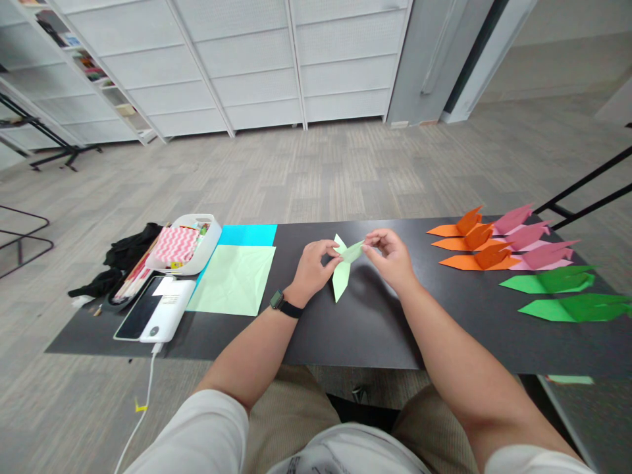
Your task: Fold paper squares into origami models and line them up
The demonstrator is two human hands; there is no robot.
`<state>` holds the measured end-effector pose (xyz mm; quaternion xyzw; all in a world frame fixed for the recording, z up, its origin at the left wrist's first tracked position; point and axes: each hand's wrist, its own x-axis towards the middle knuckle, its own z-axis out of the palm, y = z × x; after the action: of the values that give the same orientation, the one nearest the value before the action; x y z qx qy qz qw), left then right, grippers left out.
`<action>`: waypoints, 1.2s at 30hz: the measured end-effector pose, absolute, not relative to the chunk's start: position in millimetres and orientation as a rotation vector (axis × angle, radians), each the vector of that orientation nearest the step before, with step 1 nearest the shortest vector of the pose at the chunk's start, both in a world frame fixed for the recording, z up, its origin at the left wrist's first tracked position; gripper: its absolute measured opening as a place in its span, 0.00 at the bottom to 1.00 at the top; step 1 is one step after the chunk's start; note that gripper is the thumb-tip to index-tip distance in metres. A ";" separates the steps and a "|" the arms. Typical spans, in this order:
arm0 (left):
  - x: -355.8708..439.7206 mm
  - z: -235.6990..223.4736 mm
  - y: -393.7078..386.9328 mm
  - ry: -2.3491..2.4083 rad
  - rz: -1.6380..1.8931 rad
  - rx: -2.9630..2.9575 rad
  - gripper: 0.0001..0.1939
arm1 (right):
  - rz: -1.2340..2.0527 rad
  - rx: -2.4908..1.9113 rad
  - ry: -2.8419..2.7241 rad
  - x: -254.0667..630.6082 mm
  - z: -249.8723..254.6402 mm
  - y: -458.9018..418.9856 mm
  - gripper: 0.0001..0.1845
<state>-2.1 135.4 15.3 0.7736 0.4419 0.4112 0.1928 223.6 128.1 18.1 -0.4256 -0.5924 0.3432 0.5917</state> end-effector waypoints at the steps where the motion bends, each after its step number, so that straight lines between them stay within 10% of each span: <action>1: -2.2 14.7 135.4 1.239 1.158 2.171 0.15 | 0.802 -0.984 -1.385 223.6 18.2 128.1 0.16; 31: -3.2 15.5 135.6 1.287 1.194 2.290 0.13 | 0.781 -0.959 -1.453 224.6 15.8 129.7 0.23; 36: -4.5 14.1 136.6 1.298 1.204 2.306 0.13 | 0.721 -0.936 -1.536 227.0 16.8 130.4 0.10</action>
<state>-4.5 136.6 14.1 0.7878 0.4435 0.4112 0.1167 227.0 130.4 16.8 -0.3982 -0.6534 0.3066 0.5662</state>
